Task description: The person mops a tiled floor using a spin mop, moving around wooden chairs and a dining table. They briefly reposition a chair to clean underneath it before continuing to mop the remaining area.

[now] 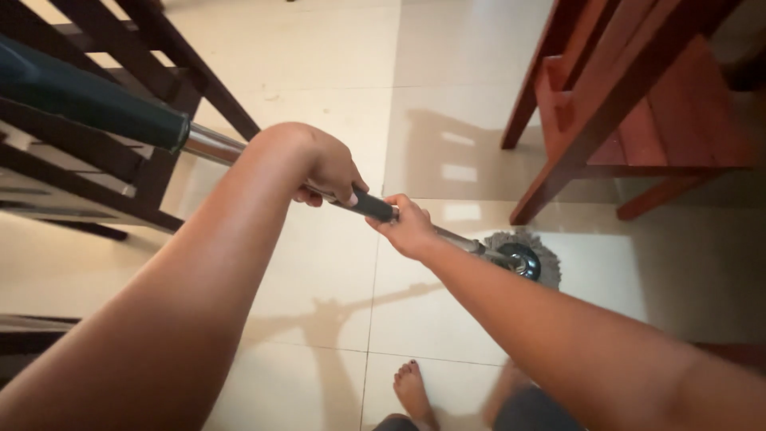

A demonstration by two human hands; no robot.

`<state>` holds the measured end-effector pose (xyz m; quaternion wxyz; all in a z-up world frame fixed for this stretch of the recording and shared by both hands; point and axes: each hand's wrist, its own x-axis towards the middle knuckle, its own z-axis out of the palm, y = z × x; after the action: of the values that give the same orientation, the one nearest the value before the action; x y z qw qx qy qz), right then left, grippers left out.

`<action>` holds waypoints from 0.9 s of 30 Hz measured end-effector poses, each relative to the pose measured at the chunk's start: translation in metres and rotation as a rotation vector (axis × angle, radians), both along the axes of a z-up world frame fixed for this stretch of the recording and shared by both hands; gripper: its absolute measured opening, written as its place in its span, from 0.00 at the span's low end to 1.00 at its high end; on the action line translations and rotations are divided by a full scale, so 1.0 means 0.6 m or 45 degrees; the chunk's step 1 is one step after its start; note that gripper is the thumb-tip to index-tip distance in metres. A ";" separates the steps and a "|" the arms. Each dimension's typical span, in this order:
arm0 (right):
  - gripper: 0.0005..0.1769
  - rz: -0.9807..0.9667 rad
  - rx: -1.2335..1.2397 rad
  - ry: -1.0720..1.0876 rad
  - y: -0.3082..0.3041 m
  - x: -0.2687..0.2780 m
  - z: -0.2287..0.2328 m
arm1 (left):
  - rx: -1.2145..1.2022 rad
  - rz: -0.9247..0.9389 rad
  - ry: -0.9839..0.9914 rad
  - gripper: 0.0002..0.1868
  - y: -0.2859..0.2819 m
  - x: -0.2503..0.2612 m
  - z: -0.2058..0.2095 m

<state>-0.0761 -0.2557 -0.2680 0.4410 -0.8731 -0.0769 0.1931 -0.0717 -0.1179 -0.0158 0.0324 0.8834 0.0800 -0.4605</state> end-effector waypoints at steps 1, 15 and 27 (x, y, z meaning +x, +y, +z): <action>0.33 0.024 -0.003 0.010 0.001 0.004 0.013 | 0.015 0.021 0.003 0.25 -0.002 0.001 0.009; 0.34 0.072 -0.116 0.163 -0.268 0.071 0.039 | -0.098 0.067 0.214 0.28 -0.238 0.113 -0.011; 0.28 -0.086 -0.429 0.046 -0.806 0.165 -0.215 | -0.605 -0.338 0.249 0.23 -0.645 0.238 -0.308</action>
<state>0.0232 -0.7390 -0.3968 0.2961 -0.9330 -0.0061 0.2042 0.0708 -0.5050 -0.2006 0.1702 0.8052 -0.1437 -0.5496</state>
